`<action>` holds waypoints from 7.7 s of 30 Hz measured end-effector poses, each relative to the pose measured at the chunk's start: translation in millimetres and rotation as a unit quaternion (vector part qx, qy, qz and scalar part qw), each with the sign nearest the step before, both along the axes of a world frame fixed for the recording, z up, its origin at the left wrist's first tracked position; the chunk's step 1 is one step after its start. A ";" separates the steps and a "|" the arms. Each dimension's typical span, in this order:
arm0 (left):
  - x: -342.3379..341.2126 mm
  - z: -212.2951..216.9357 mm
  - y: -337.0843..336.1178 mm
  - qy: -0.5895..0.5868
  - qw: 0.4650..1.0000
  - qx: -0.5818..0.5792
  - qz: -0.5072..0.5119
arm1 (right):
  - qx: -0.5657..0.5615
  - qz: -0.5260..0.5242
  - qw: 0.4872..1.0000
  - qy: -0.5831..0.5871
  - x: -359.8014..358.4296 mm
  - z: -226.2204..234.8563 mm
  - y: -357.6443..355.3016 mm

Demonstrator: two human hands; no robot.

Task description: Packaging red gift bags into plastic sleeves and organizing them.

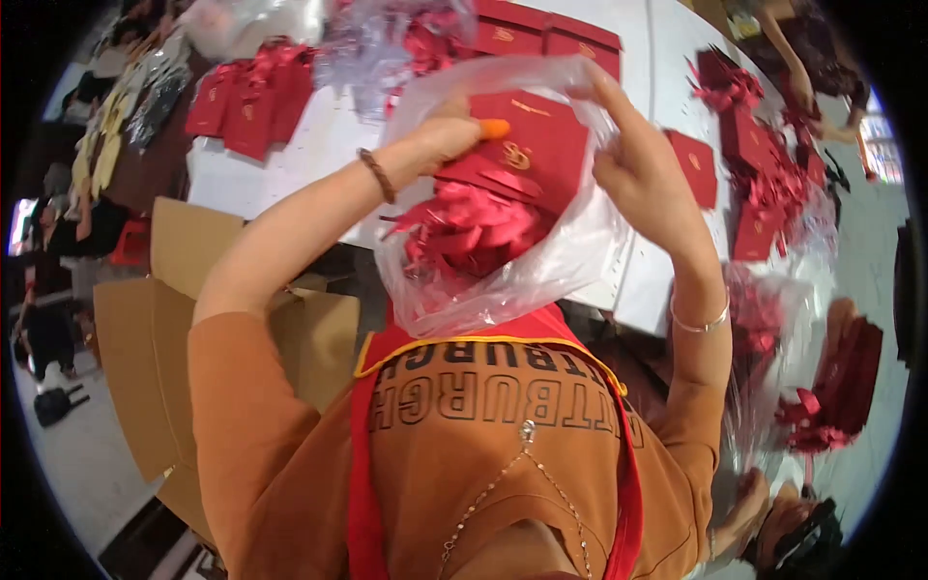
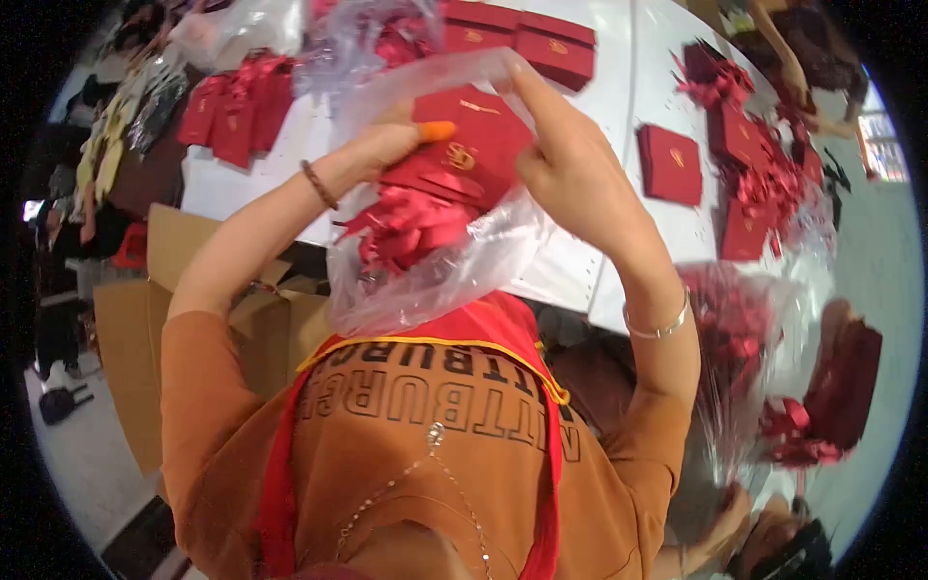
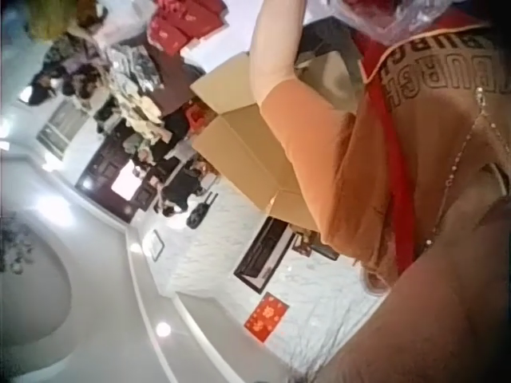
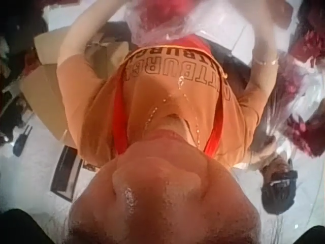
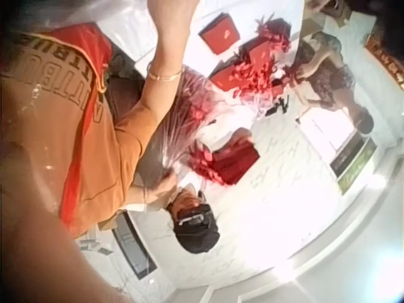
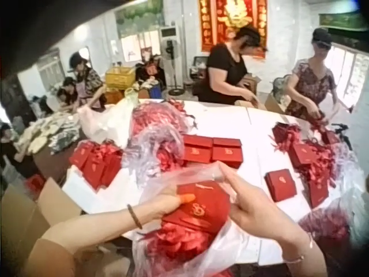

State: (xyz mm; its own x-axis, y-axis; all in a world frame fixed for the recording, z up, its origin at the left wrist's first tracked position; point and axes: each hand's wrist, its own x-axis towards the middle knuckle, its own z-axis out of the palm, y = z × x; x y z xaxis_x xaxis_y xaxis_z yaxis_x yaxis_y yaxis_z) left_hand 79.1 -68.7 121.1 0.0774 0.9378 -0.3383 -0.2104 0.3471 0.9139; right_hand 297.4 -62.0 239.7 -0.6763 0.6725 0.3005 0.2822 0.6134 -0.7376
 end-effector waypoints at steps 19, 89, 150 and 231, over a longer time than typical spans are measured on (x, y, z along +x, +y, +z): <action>-152.9 88.6 -37.6 0.023 0.998 0.046 -0.021 | -0.055 -0.005 0.981 -0.188 -29.6 -53.1 -9.4; -323.0 -15.0 0.5 0.408 0.884 -0.059 0.223 | -0.117 -0.034 0.963 -0.239 -45.2 -39.5 -11.1; -191.1 -127.9 -21.1 0.275 0.801 0.223 0.482 | -0.089 -0.031 0.963 -0.254 -41.6 -38.0 -18.8; 10.6 50.5 -35.7 0.299 0.897 0.324 0.018 | 0.411 -0.096 0.895 -0.144 -25.3 38.5 96.4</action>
